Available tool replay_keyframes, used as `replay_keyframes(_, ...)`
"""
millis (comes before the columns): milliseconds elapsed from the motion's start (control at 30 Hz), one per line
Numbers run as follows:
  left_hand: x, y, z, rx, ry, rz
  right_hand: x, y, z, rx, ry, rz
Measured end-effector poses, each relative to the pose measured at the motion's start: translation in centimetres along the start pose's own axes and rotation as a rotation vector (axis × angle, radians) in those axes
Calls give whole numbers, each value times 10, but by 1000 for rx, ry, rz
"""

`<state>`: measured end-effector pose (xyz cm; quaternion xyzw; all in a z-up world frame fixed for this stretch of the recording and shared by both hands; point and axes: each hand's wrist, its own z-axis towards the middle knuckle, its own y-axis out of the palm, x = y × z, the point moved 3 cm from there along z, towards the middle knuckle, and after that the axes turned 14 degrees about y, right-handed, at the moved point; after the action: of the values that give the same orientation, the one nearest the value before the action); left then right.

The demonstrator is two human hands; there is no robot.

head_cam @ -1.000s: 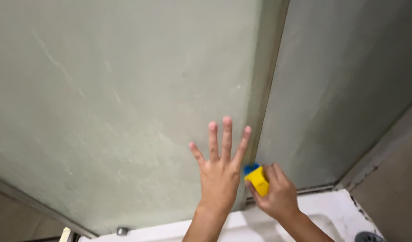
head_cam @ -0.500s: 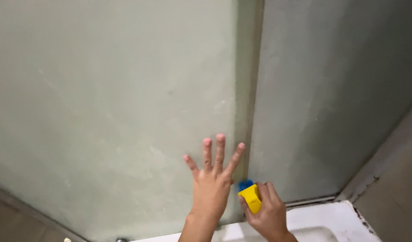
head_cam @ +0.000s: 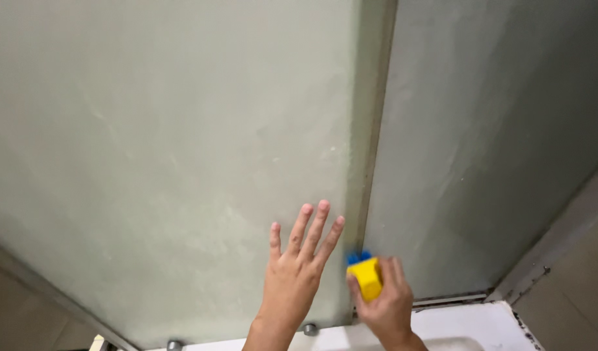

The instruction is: The person scrubs the interior surfaces of a shower stall using a yellow and blue sponge. They clean the vertical glass panels and the bottom edge where the glass meets the shower base, moving systematically from top to bottom.

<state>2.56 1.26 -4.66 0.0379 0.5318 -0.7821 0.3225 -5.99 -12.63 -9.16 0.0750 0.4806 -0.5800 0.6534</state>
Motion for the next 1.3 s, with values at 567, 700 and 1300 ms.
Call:
replay_keyframes(567, 5, -3, -9, 101, -17, -95, -26, -20, 13, 111, 42, 82)
replay_keyframes(700, -2, -3, -5, 108, -40, -134, -22, -13, 12, -18, 52, 17)
replay_keyframes(1300, -10, 21, -5, 247, -37, -187, -15, 0, 22, 114, -51, 142)
